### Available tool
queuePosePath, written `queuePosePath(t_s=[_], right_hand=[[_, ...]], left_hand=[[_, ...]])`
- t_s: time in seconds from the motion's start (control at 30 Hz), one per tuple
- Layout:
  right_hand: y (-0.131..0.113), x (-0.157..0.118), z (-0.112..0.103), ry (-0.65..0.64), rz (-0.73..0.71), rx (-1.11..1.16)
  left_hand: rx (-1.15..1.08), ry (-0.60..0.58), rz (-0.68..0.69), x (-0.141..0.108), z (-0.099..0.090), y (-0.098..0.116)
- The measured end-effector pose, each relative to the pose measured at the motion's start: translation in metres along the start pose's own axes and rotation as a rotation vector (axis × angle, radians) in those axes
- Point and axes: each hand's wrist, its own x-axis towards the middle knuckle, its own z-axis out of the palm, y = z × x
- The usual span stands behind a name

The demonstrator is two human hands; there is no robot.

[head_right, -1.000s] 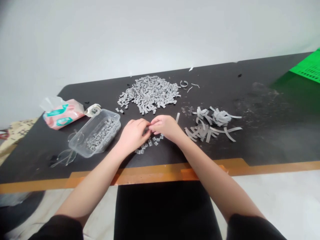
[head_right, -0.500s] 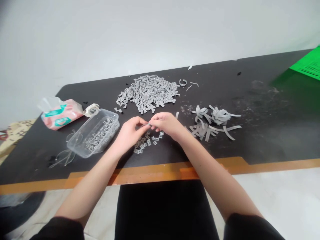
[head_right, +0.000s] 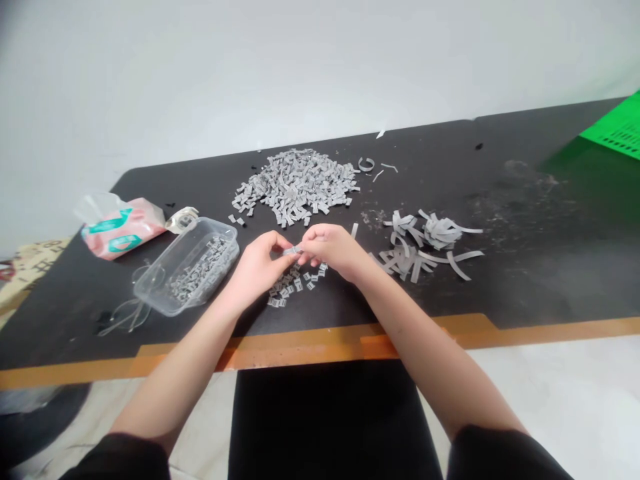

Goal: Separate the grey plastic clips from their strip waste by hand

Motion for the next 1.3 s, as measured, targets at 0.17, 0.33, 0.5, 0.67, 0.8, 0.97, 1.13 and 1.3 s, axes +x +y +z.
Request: queuePosePath(t_s=[0.17, 0.33, 0.5, 0.67, 0.8, 0.97, 1.13, 1.3], right_hand=[[0.0031, 0.0009, -0.0011, -0.048, -0.022, 0.095], [0.0052, 0.0017, -0.0029, -0.073, -0.047, 0.105], [0.0058, 0.0008, -0.0061, -0.07, -0.094, 0.172], [0.0041, -0.0031, -0.002, -0.258, -0.114, 0.264], [0.0032, -0.0045, -0.0002, -0.269, -0.127, 0.299], [0.0018, -0.004, -0.0062, -0.275, -0.155, 0.293], [0.0037, -0.0021, -0.0068, -0.22, -0.187, 0.236], [0.0065, 0.0003, -0.0024, -0.087, -0.202, 0.187]], left_hand=[[-0.003, 0.014, 0.014, -0.0007, -0.0017, 0.0013], [-0.046, 0.032, 0.022, 0.0009, -0.0015, -0.003], [-0.447, -0.016, 0.049, 0.0043, -0.0005, -0.0083], [-0.907, -0.179, 0.01, 0.0033, -0.0004, -0.0028], [-1.01, -0.224, -0.05, 0.0032, 0.0006, -0.0006], [-0.978, -0.168, -0.097, 0.0055, 0.0, -0.004], [-0.962, -0.153, -0.085, 0.005, -0.0013, -0.0042], [-0.8, -0.011, -0.065, 0.0026, 0.0016, -0.0049]])
